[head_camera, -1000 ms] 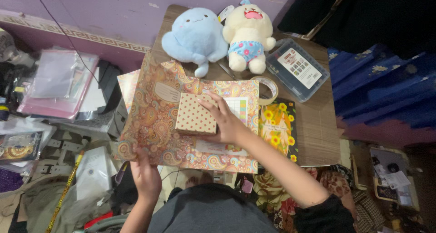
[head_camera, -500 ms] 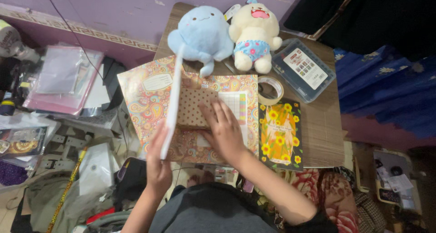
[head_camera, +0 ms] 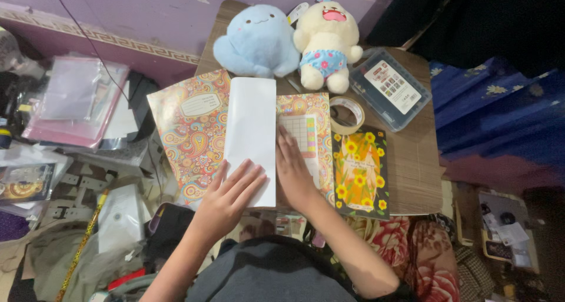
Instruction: The person opens a patterned notebook and smooths the pages. They then fold a white sheet of paper and place it inside the notebook. Using scissors, they cut a piece of clear tape and apply it to the spine of the notebook to secure the pages.
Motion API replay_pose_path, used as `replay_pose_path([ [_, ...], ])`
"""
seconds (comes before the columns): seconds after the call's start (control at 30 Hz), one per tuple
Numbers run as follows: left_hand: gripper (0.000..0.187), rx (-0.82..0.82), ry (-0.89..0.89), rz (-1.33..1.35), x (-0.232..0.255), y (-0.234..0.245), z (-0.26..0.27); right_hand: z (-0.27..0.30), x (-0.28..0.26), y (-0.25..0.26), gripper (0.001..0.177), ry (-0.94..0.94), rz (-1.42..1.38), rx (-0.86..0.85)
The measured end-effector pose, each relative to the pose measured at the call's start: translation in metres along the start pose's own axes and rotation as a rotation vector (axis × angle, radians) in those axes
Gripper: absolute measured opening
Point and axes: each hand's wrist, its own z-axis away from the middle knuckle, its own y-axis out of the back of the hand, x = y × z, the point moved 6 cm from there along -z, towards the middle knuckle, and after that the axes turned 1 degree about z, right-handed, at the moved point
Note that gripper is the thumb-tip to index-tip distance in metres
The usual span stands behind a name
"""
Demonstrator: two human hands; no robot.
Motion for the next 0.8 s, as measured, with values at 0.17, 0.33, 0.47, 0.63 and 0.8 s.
replay_pose_path([
  [0.17, 0.061, -0.03, -0.074, -0.024, 0.002, 0.0, -0.003, 0.002, 0.025, 0.003, 0.065, -0.157, -0.493, -0.08],
  [0.33, 0.062, -0.05, -0.114, -0.046, 0.004, -0.001, -0.004, -0.006, 0.052, 0.01, 0.039, -0.367, -0.823, 0.081],
  [0.47, 0.061, -0.06, -0.139, -0.058, 0.004, -0.003, -0.003, -0.019, 0.054, -0.004, 0.031, -0.564, -0.954, 0.106],
  [0.63, 0.061, -0.054, -0.154, -0.056, 0.009, -0.002, -0.004, -0.032, 0.042, 0.013, 0.025, -0.401, -0.651, 0.293],
  [0.8, 0.068, -0.077, -0.218, 0.033, 0.01, 0.006, -0.003, -0.034, 0.049, 0.005, 0.019, -0.442, -0.783, 0.327],
])
